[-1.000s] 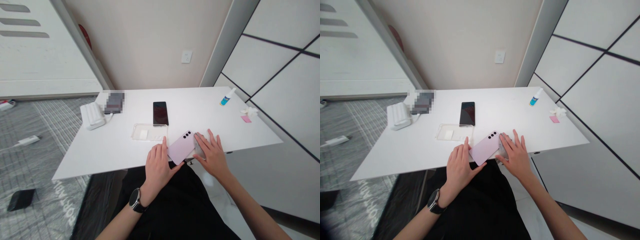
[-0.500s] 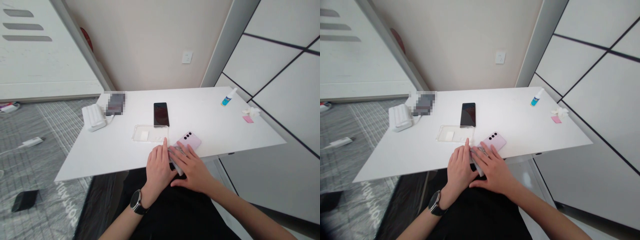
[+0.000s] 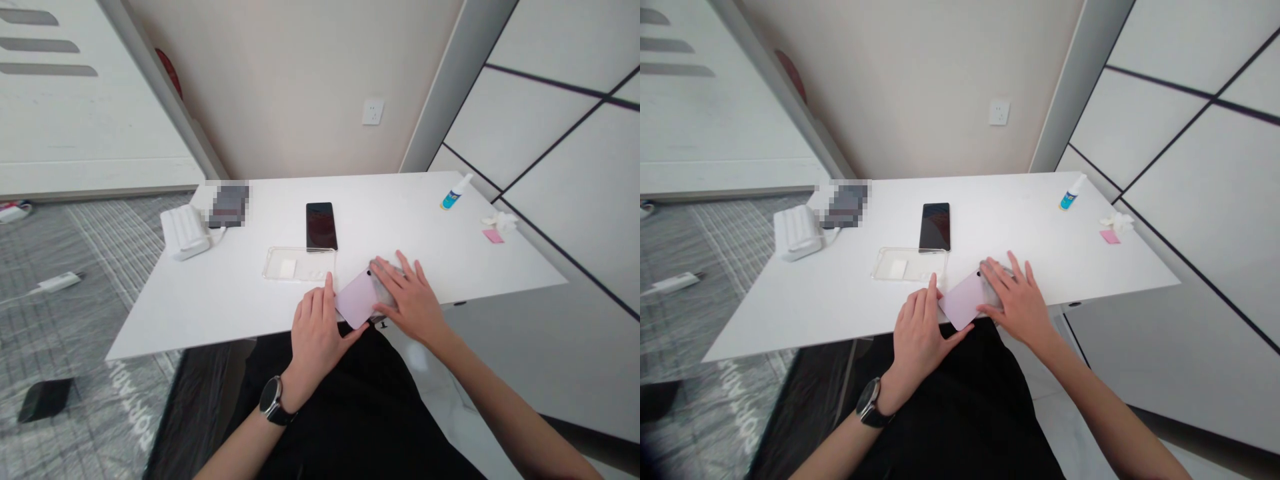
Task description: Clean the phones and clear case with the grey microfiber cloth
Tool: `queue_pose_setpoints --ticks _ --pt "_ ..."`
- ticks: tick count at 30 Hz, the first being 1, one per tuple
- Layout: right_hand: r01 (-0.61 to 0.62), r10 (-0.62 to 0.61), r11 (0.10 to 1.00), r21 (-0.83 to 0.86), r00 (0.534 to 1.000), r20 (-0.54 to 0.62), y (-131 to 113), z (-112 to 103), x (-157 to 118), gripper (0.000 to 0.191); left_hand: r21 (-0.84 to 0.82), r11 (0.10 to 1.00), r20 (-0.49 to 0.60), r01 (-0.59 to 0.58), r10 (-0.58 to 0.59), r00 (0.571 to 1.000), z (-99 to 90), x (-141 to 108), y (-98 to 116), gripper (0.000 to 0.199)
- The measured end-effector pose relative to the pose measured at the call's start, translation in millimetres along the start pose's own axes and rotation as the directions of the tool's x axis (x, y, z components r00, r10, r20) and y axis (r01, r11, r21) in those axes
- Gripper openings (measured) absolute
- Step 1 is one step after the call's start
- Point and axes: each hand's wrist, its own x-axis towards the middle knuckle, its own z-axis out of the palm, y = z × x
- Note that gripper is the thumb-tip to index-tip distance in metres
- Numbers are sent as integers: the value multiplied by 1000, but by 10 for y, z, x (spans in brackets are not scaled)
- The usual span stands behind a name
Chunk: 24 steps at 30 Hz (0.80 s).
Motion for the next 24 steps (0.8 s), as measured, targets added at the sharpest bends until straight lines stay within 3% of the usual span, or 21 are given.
queue_pose_setpoints --ticks 2,7,9,12,14,16,19,21,24 --pt "-67 66 998 -15 997 -36 -21 20 -1 88 4 1000 3 -7 7 1000 2 2 0 109" --pt "217 -223 973 83 972 69 -223 35 -58 99 4 1000 18 -8 8 1000 1 5 -9 106" --pt "140 -143 989 49 988 53 -127 27 -35 93 6 1000 10 -4 4 1000 -2 6 -6 106" --pt "-114 112 993 -35 993 -40 20 38 9 87 5 1000 -7 -7 7 1000 -1 7 0 109" --pt "-138 136 990 -40 989 -60 -44 57 -10 90 -3 1000 -2 -11 11 1000 6 4 0 109" --pt "-7 7 1000 4 1000 -20 -204 68 -65 96 -6 1000 4 -7 7 1000 16 -1 -4 104" --pt "203 -208 976 84 977 56 -329 53 -114 98 -8 1000 1 8 -8 1000 22 -5 -8 95" --pt "145 -147 988 56 988 47 -263 32 -80 91 -17 1000 -3 6 -6 1000 15 -5 -4 98" --pt "-74 73 997 -20 997 -37 -180 18 5 86 -28 1000 -6 -2 2 1000 6 -2 4 108"
